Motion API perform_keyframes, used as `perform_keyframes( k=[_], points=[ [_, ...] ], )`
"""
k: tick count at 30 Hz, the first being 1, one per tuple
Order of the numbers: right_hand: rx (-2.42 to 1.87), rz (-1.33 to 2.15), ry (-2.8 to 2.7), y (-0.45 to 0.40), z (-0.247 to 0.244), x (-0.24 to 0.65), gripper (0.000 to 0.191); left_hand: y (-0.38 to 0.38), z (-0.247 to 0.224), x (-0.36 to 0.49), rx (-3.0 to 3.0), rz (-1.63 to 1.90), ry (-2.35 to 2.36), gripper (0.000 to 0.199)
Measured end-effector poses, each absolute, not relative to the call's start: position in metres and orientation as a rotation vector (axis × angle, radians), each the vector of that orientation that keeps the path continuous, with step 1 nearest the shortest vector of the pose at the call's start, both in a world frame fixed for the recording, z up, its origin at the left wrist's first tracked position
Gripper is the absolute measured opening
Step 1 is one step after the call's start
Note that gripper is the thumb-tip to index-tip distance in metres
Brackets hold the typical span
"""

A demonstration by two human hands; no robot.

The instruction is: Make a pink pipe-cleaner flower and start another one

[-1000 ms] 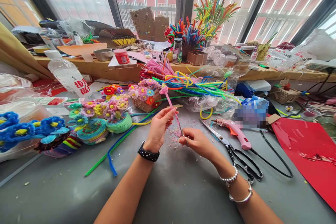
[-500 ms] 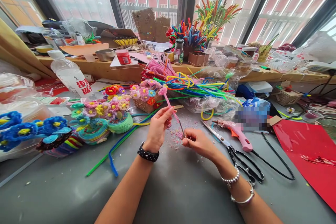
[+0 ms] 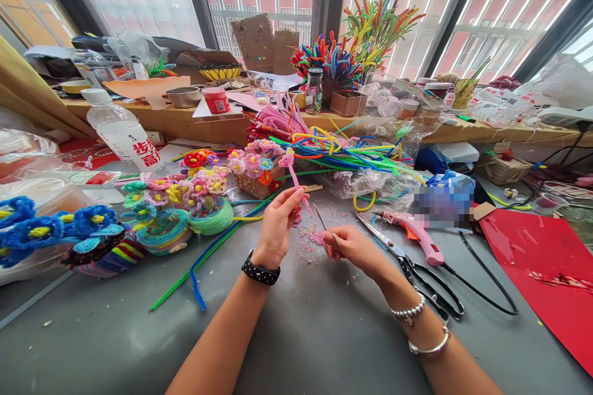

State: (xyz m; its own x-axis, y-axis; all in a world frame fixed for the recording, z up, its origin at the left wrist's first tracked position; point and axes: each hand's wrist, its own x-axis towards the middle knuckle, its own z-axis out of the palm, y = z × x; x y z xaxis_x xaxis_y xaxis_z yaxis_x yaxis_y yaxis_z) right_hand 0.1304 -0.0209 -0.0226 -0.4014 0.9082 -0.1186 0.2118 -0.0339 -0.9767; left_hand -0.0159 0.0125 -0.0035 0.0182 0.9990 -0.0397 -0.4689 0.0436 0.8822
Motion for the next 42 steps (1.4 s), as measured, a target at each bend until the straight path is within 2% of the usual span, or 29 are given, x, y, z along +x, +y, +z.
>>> perform_keyframes(
  k=[5, 16, 24, 34, 42],
  points=[
    [-1.154, 1.686, -1.464, -0.02, -0.025, 0.133, 0.063, 0.012, -0.003, -0.016, 0.812, 1.356, 0.881, 0.026],
    [-1.215, 1.459, -1.314, -0.02, -0.019, 0.136, 0.037, 0.011, -0.005, -0.012, 0.894, 1.229, 0.899, 0.021],
    [-1.094, 1.465, -1.289, -0.022, -0.019, 0.135, 0.035, 0.006, -0.003, -0.008, 1.048, 1.066, 0.845, 0.018],
    [-1.105, 1.472, -1.274, -0.024, -0.016, 0.131, 0.037, 0.005, -0.002, -0.005, 1.06, 1.129, 0.834, 0.016],
    [-1.022, 1.598, -1.211, -0.028, -0.015, 0.125, 0.034, 0.006, -0.006, -0.003, 1.213, 1.395, 0.981, 0.013]
  ],
)
